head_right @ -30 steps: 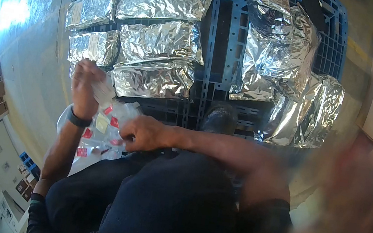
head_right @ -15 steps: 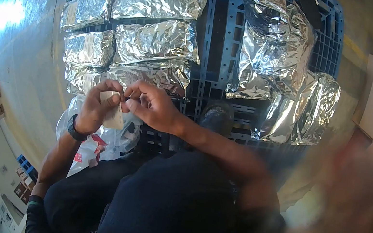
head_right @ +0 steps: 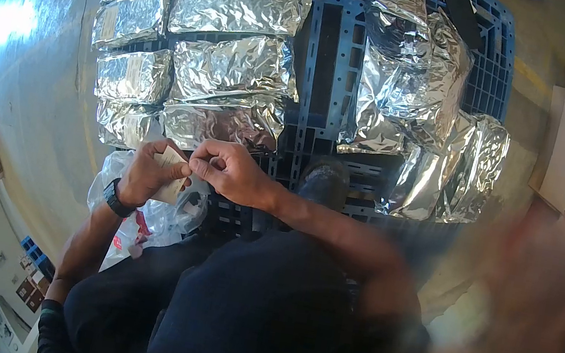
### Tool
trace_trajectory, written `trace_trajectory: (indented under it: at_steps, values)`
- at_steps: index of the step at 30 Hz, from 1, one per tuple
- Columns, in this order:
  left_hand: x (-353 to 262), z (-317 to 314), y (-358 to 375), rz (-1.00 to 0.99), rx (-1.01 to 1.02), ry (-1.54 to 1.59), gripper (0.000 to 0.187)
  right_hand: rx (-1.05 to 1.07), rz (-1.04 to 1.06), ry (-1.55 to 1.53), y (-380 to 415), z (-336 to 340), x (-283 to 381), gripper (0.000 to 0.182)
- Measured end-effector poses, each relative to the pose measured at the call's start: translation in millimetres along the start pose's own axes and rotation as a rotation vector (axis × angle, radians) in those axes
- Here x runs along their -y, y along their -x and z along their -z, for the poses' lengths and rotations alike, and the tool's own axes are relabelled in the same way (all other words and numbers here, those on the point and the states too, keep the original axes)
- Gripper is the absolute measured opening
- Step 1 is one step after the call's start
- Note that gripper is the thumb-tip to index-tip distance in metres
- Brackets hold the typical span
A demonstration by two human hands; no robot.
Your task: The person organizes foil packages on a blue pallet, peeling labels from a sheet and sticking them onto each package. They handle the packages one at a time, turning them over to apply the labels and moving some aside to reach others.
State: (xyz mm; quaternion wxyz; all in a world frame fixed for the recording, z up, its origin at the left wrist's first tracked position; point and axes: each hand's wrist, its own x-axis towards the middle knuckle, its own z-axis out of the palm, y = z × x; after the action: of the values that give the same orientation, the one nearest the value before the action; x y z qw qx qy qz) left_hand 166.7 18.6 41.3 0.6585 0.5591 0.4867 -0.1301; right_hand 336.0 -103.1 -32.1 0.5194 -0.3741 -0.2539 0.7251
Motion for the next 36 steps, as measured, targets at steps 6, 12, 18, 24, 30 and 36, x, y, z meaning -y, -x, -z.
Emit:
trace_trajectory:
  at_steps: [6,12,18,24,30,36]
  values:
    - [6,-1,1,-0.076,0.009,0.034,0.033,0.040,-0.052,-0.030,3,-2,7,0.025]
    - [3,-10,2,-0.115,0.033,0.038,0.030,-0.030,0.077,0.149,0,2,-6,0.020]
    - [4,-14,0,-0.156,-0.013,0.051,0.021,-0.044,-0.125,-0.097,5,1,12,0.020]
    - [3,-14,3,-0.115,-0.072,-0.083,0.025,-0.039,-0.063,0.035,4,4,5,0.020]
    - [2,-19,0,-0.124,-0.060,-0.026,0.024,-0.171,0.127,0.266,-1,2,-6,0.018]
    - [3,-20,1,-0.118,-0.123,-0.026,0.025,-0.120,0.001,0.248,2,4,11,0.018]
